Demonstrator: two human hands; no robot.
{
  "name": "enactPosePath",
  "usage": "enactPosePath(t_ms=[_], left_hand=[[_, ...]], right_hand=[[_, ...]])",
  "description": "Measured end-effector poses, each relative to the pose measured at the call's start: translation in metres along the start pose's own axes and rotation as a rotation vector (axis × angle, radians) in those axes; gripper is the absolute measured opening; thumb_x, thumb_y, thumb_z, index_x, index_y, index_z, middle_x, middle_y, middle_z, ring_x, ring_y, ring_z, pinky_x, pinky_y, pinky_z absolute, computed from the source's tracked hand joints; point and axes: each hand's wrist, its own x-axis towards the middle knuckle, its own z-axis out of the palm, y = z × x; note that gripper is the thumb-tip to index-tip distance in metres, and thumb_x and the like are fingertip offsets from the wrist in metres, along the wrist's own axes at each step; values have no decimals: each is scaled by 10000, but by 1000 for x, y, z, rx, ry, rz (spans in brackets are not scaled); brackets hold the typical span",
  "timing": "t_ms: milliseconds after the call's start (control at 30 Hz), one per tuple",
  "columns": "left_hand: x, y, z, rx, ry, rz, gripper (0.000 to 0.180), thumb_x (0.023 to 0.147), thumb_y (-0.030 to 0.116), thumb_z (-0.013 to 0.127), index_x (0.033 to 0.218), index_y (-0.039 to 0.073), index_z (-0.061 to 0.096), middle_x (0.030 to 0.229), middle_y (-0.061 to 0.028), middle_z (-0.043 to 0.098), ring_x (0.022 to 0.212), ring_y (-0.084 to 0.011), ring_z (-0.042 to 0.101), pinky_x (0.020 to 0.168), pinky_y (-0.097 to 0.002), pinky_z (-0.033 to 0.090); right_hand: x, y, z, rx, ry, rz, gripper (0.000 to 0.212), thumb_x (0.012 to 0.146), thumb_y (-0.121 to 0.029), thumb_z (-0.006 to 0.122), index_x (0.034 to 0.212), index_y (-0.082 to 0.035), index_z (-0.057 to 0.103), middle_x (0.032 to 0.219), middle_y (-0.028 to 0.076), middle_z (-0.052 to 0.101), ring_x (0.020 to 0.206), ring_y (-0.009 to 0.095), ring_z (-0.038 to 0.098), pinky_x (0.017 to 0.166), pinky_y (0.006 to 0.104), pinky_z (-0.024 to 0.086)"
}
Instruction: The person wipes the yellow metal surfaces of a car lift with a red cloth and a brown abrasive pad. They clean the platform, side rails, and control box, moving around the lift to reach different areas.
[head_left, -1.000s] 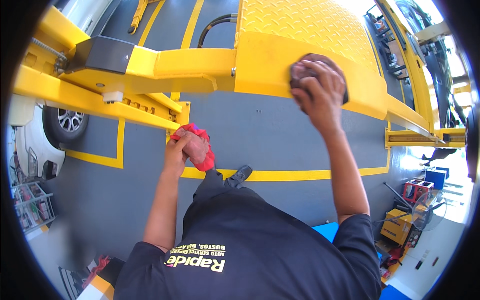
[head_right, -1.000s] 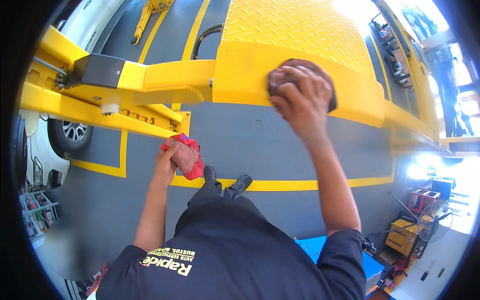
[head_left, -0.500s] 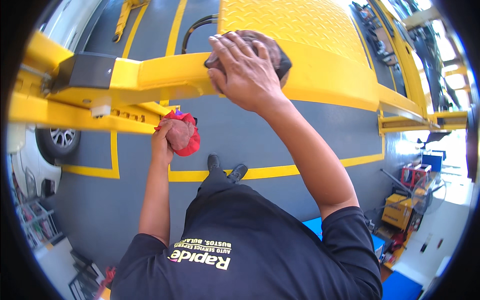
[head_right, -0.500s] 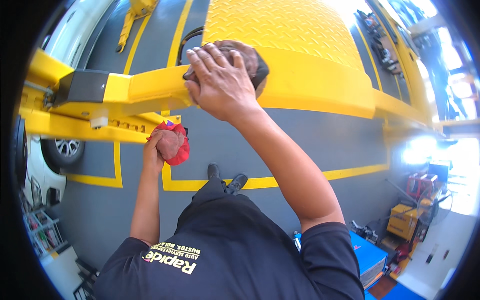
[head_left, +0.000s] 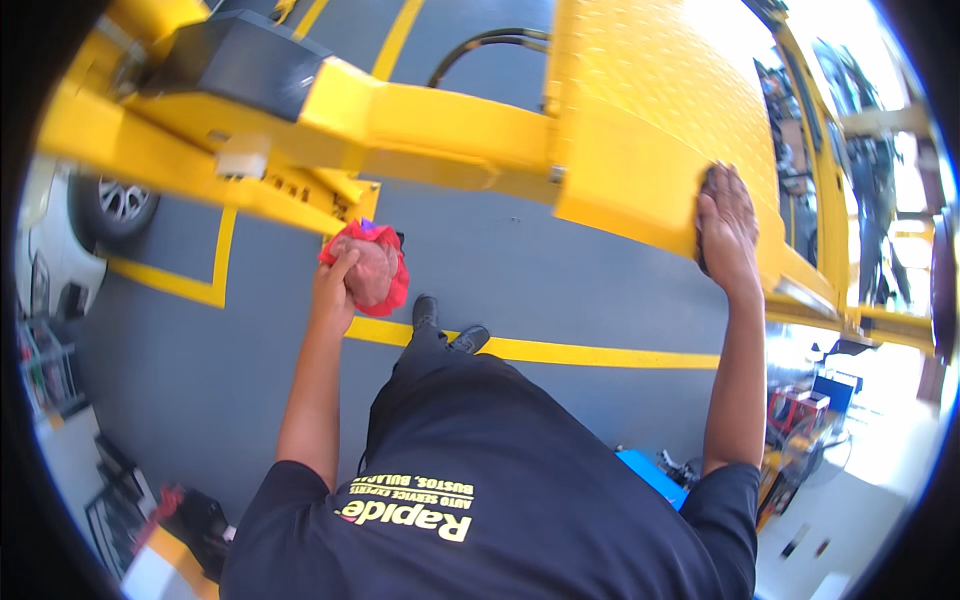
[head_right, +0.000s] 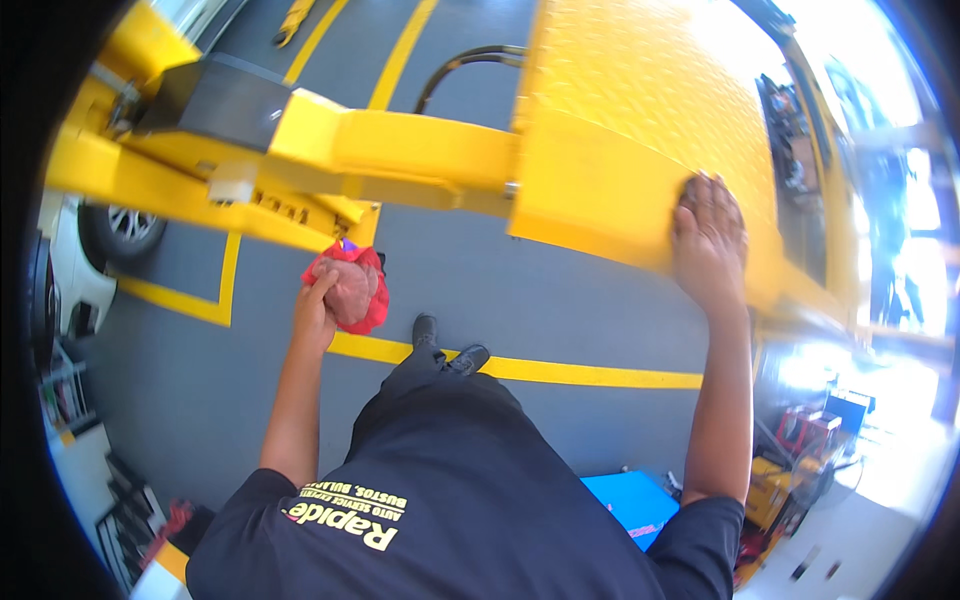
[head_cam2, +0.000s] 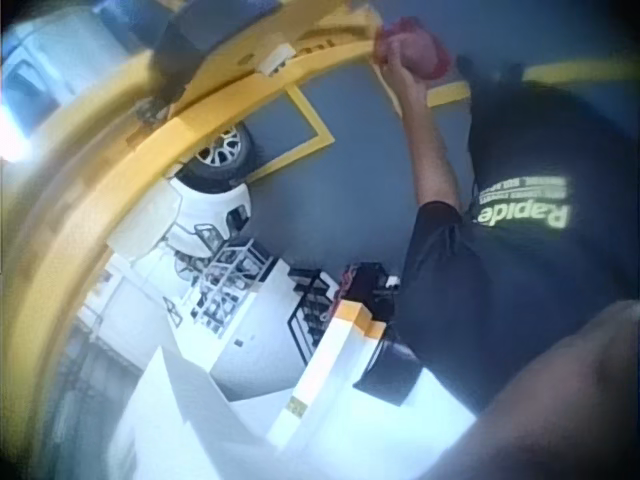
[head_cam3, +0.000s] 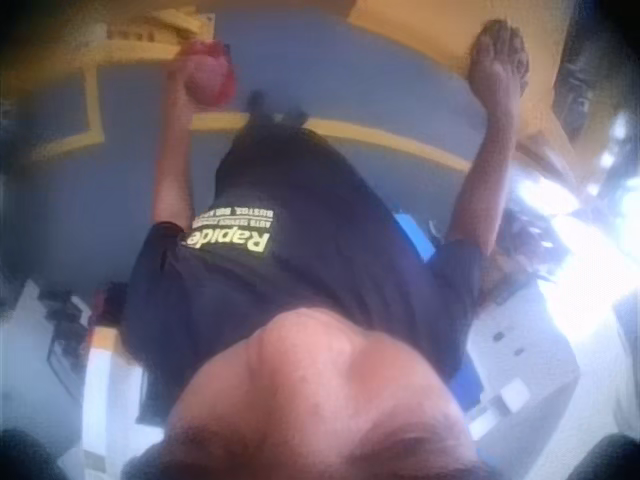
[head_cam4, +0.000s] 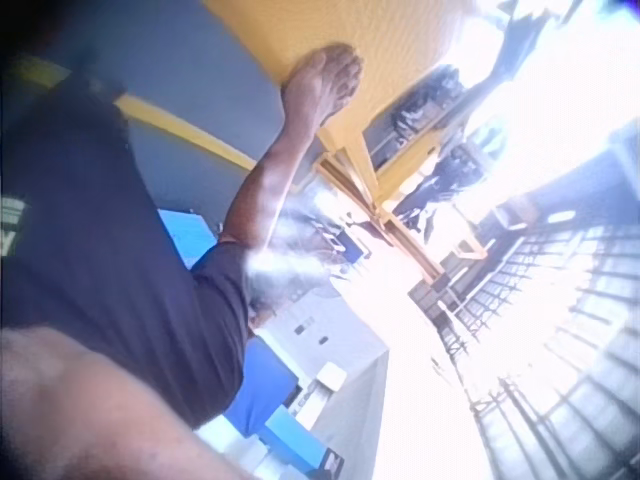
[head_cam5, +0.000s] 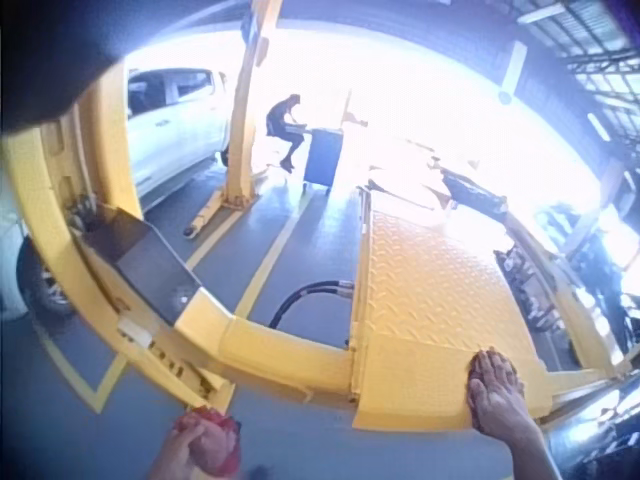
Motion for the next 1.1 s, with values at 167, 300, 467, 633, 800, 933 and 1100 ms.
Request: enactPosePath(t_ms=[167,300,467,633,800,933,1100], left_hand=[[10,33,-12,146,227,409,373,1023,158,662,1369,25,625,1214,-26,685,1164,-148,628,1039,-314,491],[44,79,23,81,328,843,399,1046,191,621,1411,32,605,1271,-40,681,1198,-183,623,1059,-331,468],[105,56,141,-25,539,1136,762,1117,401,556,1644,-54,247,1645,-258,367,1497,-355,401,1256,-449,298],[43,-63,252,300,430,1114,977,1110,596,418,1679,-107,47,1760,-356,-3,1629,-540,25,1307,-617,60],[82,-109,218,473,351,1115,951,1116,620,373,1699,-59,52,1775,-311,26,1630,-527,25,1313,-597,44],[102,-35,198,225,495,1241,918,1126,636,324,1718,-2,31,1786,-285,22,1633,-520,20,1311,-600,52],[92,-18,220,20,524,1140,930,1126,640,315,1717,-7,1,1788,-281,7,1635,-515,0,1303,-621,21]], right_hand=[[22,-79,-7,48,35,-62,605,1139,-382,371,1673,-97,375,1738,174,344,1617,361,287,1324,511,187],[24,-123,-12,-19,79,-140,561,1118,-246,399,1648,-64,386,1718,166,376,1595,382,314,1320,510,212],[31,-129,-19,-27,120,-254,555,1089,-181,457,1628,-53,423,1710,176,387,1588,390,327,1311,488,240],[32,-107,-6,95,100,-220,622,1118,-375,408,1666,-82,378,1740,179,334,1610,414,262,1313,549,148],[30,-107,-9,129,79,-269,615,1115,-370,395,1660,-84,384,1729,178,348,1606,422,263,1306,566,161],[29,-106,-5,120,108,-290,613,1111,-355,394,1658,-80,382,1715,186,371,1598,424,278,1301,576,177],[33,-112,-4,118,154,-299,610,1090,-339,432,1640,-77,420,1693,189,411,1577,431,321,1296,570,203]])
